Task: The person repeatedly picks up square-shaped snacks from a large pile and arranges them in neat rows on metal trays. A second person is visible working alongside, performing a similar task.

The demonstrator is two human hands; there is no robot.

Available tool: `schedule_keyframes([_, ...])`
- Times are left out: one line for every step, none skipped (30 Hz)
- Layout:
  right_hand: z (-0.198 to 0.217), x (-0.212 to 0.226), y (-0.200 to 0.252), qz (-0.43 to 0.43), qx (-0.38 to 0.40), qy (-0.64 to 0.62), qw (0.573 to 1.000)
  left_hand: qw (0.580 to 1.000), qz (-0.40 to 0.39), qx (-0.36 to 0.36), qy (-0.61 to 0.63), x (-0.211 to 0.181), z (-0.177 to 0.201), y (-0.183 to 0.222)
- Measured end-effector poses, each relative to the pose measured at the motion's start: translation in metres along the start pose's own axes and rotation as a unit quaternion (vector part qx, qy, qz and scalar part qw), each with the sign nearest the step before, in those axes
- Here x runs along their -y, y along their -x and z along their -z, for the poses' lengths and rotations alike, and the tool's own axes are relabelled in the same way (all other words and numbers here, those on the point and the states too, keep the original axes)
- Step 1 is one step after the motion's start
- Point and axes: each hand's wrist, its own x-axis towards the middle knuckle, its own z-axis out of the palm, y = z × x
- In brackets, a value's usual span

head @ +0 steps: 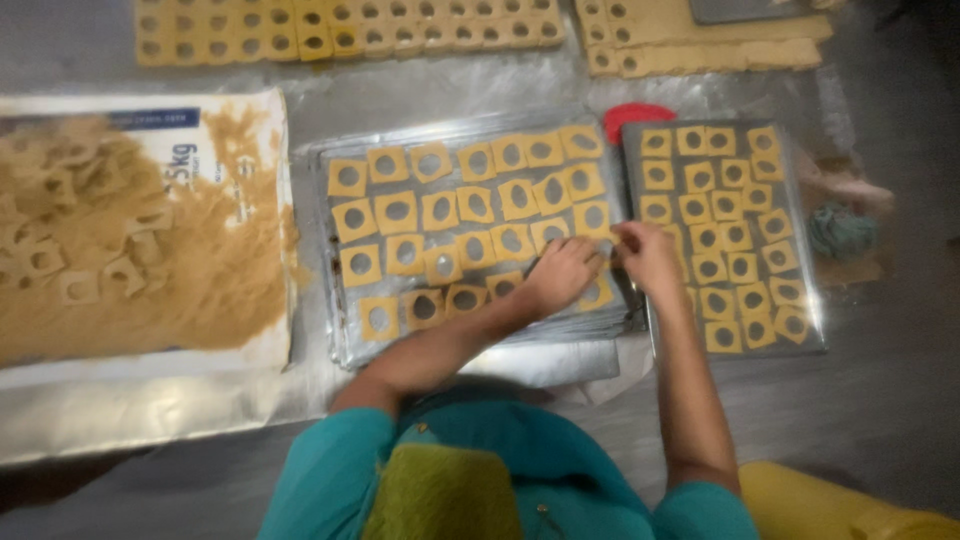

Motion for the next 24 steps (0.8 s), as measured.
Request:
schedule_keyframes([-0.001, 0.0, 0.003, 0.014, -0.001, -0.01, 1.0, 0.999, 0.002, 0.032, -0.011, 0.001, 0.0, 0.001])
schedule_keyframes([-0.002, 0.001, 0.003, 0.031, -0.003, -0.02, 0.999, 0.998, 0.003, 0.062, -0.024, 0.003, 0.001, 0.001])
schedule_keyframes([-0.002, 0.001, 0.003, 0.01, 0.012, -0.021, 1.0, 0.998, 0.009, 0.065, -0.001, 0.005, 0.003, 0.003])
schedule_keyframes([-0.004, 0.0, 0.006, -0.012, 0.029, -0.024, 0.999, 0.997, 0.016, 0.07, 0.023, 0.004, 0.005, 0.008])
schedule_keyframes([-0.006, -0.001, 0.008, -0.034, 0.045, -0.026, 0.998, 0.996, 0.022, 0.075, 0.047, 0.004, 0.007, 0.012])
schedule_keyframes([-0.009, -0.002, 0.009, -0.013, 0.031, -0.017, 0.999, 0.998, 0.012, 0.048, 0.024, 0.004, 0.008, 0.015])
schedule_keyframes([-0.011, -0.003, 0.009, 0.007, 0.016, -0.009, 1.0, 1.0, 0.002, 0.021, 0.0, 0.004, 0.009, 0.017])
schedule_keyframes([-0.013, -0.004, 0.008, 0.028, 0.003, -0.001, 1.0, 1.0, -0.007, -0.005, -0.025, 0.004, 0.009, 0.018])
schedule_keyframes([-0.015, -0.006, 0.007, 0.041, -0.02, 0.019, 0.999, 0.999, -0.003, -0.009, -0.033, 0.005, 0.009, 0.018])
schedule_keyframes([-0.018, -0.006, 0.004, 0.055, -0.041, 0.038, 0.997, 0.999, 0.003, -0.013, -0.042, 0.006, 0.008, 0.015])
schedule_keyframes([-0.021, -0.007, 0.002, 0.069, -0.062, 0.057, 0.994, 0.999, 0.009, -0.017, -0.051, 0.007, 0.008, 0.013])
schedule_keyframes([-0.023, -0.007, -0.001, 0.088, -0.072, 0.044, 0.993, 0.998, 0.021, -0.008, -0.054, 0.007, 0.008, 0.01])
schedule_keyframes([-0.025, -0.008, -0.004, 0.107, -0.083, 0.03, 0.99, 0.998, 0.034, 0.0, -0.057, 0.008, 0.009, 0.007])
schedule_keyframes([-0.026, -0.008, -0.008, 0.127, -0.093, 0.017, 0.987, 0.997, 0.047, 0.007, -0.061, 0.009, 0.012, 0.005])
schedule_keyframes([-0.027, -0.008, -0.011, 0.125, -0.093, 0.017, 0.988, 0.998, 0.043, -0.025, -0.042, 0.009, 0.017, 0.006])
schedule_keyframes([-0.026, -0.009, -0.012, 0.124, -0.091, 0.016, 0.988, 0.997, 0.041, -0.058, -0.024, 0.009, 0.023, 0.008])
schedule_keyframes([-0.026, -0.01, -0.011, 0.124, -0.089, 0.016, 0.988, 0.995, 0.038, -0.091, -0.007, 0.009, 0.032, 0.013])
schedule_keyframes([-0.026, -0.012, -0.011, 0.11, -0.089, 0.025, 0.99, 0.993, 0.036, -0.116, 0.001, 0.01, 0.042, 0.021])
schedule_keyframes([-0.025, -0.014, -0.01, 0.096, -0.089, 0.035, 0.991, 0.989, 0.034, -0.141, 0.008, 0.011, 0.055, 0.031])
schedule_keyframes([-0.025, -0.016, -0.008, 0.083, -0.091, 0.045, 0.991, 0.985, 0.03, -0.167, 0.015, 0.016, 0.068, 0.042])
schedule_keyframes([-0.027, -0.018, -0.008, 0.053, -0.053, 0.002, 0.997, 0.99, 0.063, -0.126, 0.018, 0.026, 0.084, 0.055])
schedule_keyframes([-0.031, -0.019, -0.008, 0.023, -0.014, -0.041, 0.999, 0.992, 0.095, -0.084, 0.022, 0.04, 0.101, 0.072])
schedule_keyframes([-0.036, -0.018, -0.008, 0.007, 0.012, -0.055, 0.998, 0.991, 0.126, -0.043, 0.026, 0.054, 0.117, 0.092])
schedule_keyframes([-0.042, -0.019, -0.003, -0.012, 0.04, -0.069, 0.997, 0.985, 0.139, -0.096, 0.014, 0.068, 0.133, 0.116])
